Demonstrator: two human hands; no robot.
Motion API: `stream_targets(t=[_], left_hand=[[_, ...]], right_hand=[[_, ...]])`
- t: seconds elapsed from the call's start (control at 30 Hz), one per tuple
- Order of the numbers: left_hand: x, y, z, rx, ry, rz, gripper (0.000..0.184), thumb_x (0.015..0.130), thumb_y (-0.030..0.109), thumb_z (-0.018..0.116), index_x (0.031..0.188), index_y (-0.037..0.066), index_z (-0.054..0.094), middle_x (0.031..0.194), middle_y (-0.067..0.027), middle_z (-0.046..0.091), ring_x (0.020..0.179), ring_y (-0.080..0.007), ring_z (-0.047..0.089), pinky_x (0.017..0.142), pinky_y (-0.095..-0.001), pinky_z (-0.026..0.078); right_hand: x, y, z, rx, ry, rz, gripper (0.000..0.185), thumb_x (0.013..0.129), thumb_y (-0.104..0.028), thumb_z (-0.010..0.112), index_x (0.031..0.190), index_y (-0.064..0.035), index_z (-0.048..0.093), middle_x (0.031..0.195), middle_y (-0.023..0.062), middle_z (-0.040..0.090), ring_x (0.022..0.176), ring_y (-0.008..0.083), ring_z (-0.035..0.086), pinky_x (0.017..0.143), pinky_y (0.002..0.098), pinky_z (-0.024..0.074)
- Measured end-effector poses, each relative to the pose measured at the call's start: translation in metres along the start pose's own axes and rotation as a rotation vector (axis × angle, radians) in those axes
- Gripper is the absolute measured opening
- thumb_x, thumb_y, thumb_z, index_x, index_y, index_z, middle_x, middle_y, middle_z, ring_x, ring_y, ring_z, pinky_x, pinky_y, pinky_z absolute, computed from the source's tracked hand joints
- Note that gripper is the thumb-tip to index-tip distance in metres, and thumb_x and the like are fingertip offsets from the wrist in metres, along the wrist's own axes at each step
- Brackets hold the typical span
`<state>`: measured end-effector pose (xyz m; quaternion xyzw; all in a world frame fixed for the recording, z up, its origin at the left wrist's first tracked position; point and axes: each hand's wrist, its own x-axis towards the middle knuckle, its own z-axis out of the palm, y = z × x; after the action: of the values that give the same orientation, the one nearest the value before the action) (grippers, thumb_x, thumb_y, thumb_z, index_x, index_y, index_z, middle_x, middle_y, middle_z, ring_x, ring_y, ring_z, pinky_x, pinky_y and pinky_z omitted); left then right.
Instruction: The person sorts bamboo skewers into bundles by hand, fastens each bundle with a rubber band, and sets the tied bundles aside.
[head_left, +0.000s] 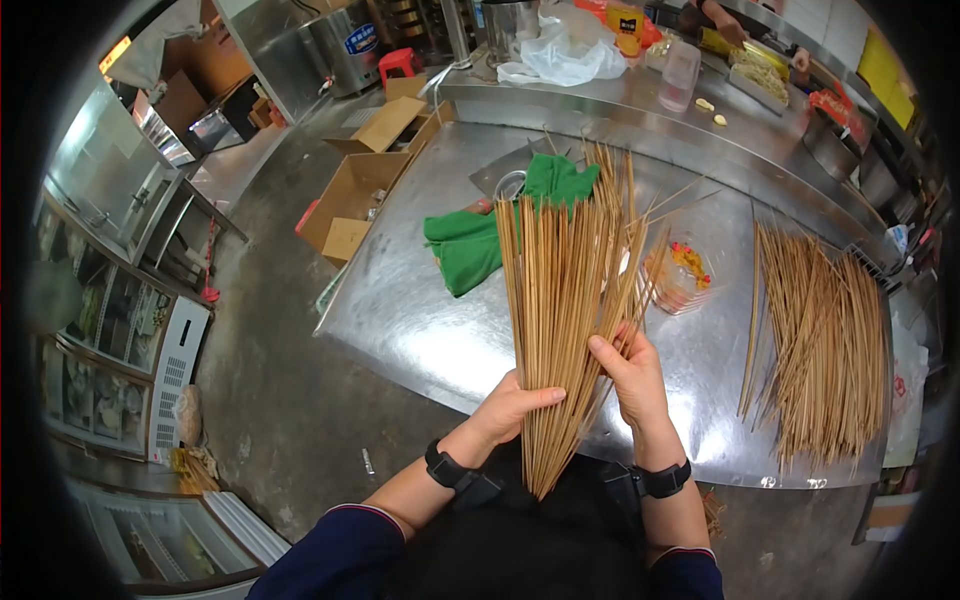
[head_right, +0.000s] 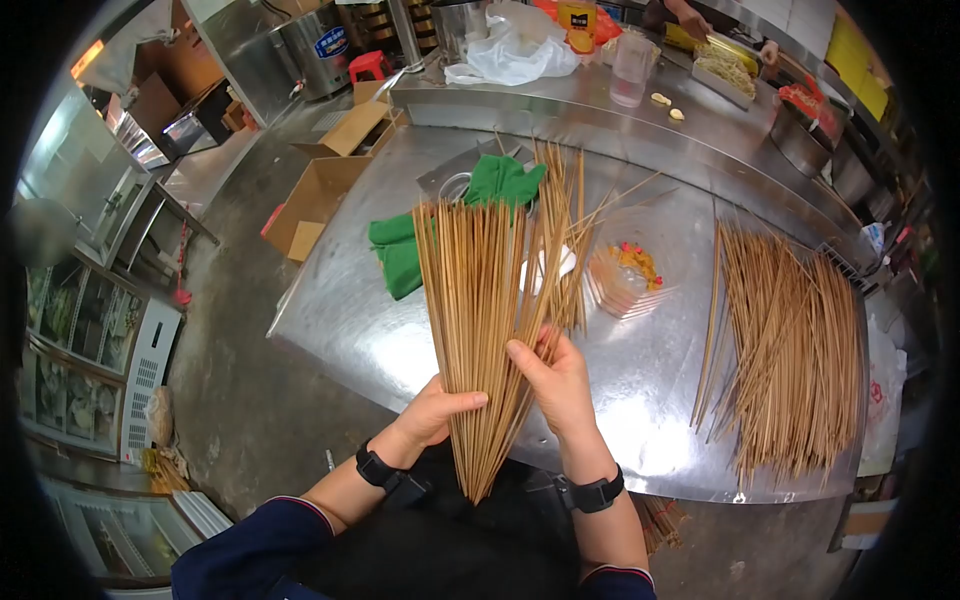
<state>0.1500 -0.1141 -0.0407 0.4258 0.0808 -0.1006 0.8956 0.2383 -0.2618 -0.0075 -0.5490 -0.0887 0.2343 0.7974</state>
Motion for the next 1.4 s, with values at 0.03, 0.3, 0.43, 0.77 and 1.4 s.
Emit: stream_targets(t=[0.03,0.3,0.43,0.77,1.4], left_hand=[[0.0,0.0,-0.001,-0.003,0.007,0.0,0.047,0.079,0.006,0.061,0.121,-0.001,0.043,0.113,-0.0095,0.053,0.102,-0.0195,0.054,0.086,-0.0329,0.045],[0.0,0.001,-0.003,-0.026,0.01,-0.007,0.048,0.078,0.005,0.061,0.122,-0.001,0.042,0.114,-0.0099,0.053,0.102,-0.02,0.054,0.088,-0.0331,0.045],[-0.001,-0.001,-0.004,-0.05,-0.009,-0.019,0.05,0.078,0.005,0.061,0.124,-0.001,0.041,0.115,-0.0098,0.053,0.103,-0.0199,0.054,0.088,-0.033,0.045],[0.001,-0.002,0.0,-0.017,-0.05,-0.025,0.06,0.076,0.005,0.063,0.129,0.002,0.037,0.117,-0.0076,0.051,0.105,-0.0184,0.052,0.088,-0.032,0.044],[-0.005,-0.002,0.005,0.118,0.036,0.154,0.04,0.078,0.007,0.065,0.114,-0.002,0.049,0.103,-0.0067,0.058,0.092,-0.0145,0.056,0.081,-0.0283,0.046]], right_hand=[[0.0,-0.001,0.001,0.001,-0.002,0.001,0.026,0.083,-0.008,0.061,0.106,0.0006,0.054,0.094,0.0049,0.062,0.083,0.009,0.057,0.075,0.0225,0.0457],[-0.002,0.001,-0.003,0.001,0.011,0.056,0.021,0.088,-0.012,0.055,0.103,0.0015,0.058,0.097,0.0038,0.061,0.085,0.0086,0.056,0.078,0.0228,0.0432],[-0.004,-0.001,-0.003,0.053,-0.023,0.075,0.022,0.088,-0.014,0.055,0.104,0.0013,0.058,0.097,0.0039,0.061,0.086,0.0085,0.055,0.078,0.0232,0.0435],[-0.007,-0.001,0.003,0.002,-0.045,0.029,0.018,0.083,-0.012,0.063,0.097,-0.0006,0.061,0.088,0.0024,0.062,0.079,0.008,0.056,0.072,0.0226,0.0454],[-0.009,-0.007,0.014,-0.067,0.001,-0.015,0.017,0.079,-0.005,0.063,0.094,-0.0002,0.058,0.088,0.0033,0.062,0.078,0.0088,0.057,0.07,0.0229,0.0464]])
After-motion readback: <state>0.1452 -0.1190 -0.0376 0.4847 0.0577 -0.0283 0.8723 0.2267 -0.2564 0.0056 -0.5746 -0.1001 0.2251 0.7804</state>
